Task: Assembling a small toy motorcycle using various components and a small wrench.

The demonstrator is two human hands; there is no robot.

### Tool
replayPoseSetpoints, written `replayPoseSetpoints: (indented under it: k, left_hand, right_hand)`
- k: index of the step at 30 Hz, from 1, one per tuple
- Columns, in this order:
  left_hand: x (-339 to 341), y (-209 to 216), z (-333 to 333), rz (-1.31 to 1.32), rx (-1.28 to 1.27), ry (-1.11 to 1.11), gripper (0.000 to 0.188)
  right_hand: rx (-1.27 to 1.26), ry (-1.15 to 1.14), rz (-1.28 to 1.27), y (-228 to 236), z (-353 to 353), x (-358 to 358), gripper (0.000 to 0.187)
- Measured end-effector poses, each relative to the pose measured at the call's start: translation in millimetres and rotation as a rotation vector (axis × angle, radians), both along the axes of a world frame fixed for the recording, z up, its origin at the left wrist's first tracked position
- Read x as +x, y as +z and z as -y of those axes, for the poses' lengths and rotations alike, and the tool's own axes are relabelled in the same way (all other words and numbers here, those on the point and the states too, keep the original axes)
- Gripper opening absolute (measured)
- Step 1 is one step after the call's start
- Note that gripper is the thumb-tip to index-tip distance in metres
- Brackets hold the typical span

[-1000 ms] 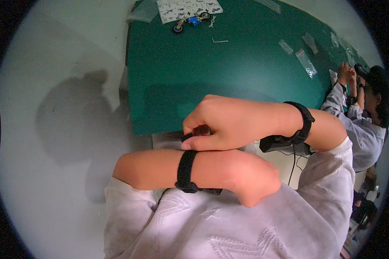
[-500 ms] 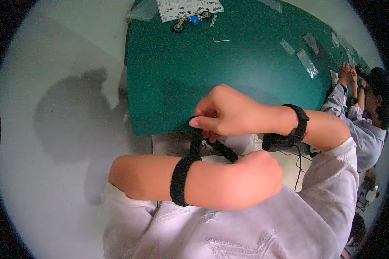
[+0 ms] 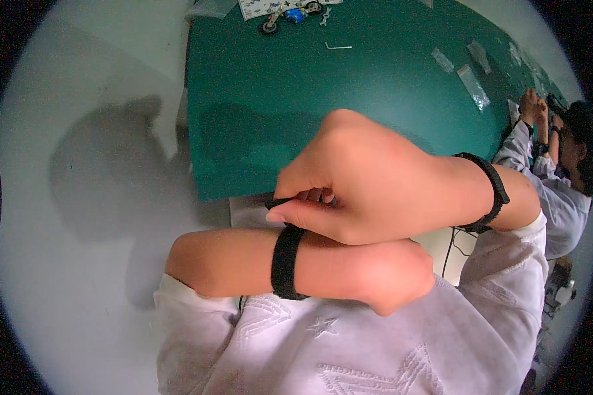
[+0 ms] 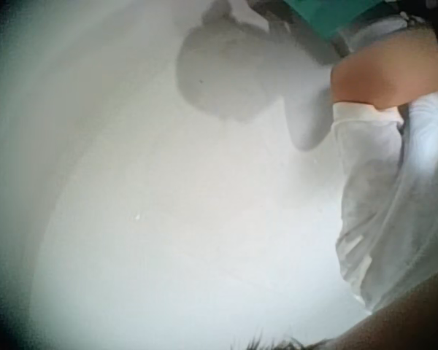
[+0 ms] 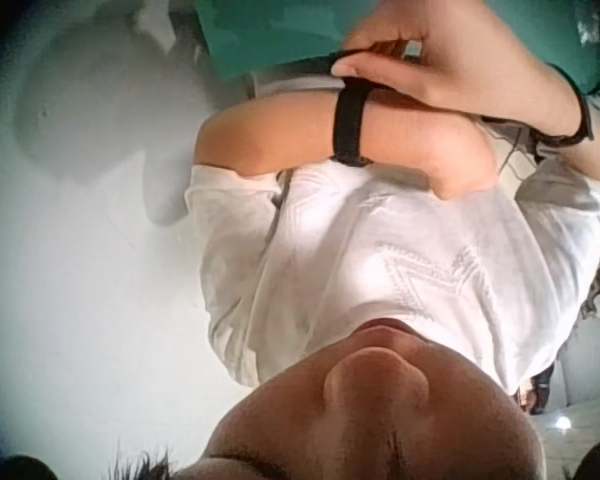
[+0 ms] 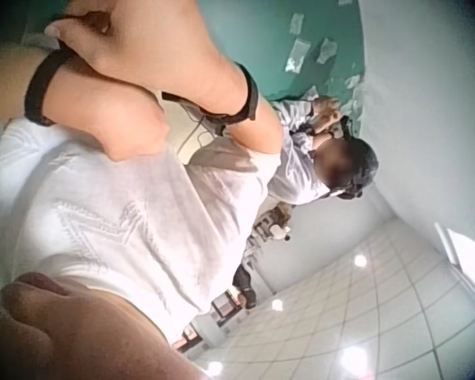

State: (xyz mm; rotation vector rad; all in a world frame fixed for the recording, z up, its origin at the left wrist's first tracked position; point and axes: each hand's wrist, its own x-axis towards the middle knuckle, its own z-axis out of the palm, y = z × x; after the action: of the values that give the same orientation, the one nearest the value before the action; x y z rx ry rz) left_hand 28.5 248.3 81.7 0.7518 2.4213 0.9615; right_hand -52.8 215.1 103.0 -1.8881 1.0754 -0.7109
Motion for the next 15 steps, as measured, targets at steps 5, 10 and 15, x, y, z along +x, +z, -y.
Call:
replayPoseSetpoints:
  k: [5, 10, 15]
  left_hand:
    - [-8, -6, -8, 0.061, -0.051, -0.07, 0.017]
    - [-9, -4, 0, 0.064, -0.083, -0.135, 0.012]
    - [-7, -7, 3, 0.081, -0.067, -0.129, 0.012]
  right_hand:
    - [-0.054, 0.027, -0.045, -1, -1, 3, 0.013]
    - [-0.167, 0.105, -0.079, -3, -6, 5, 0.013]
    - [-0.26, 0.206, -0.161, -1, -10, -2, 0.014]
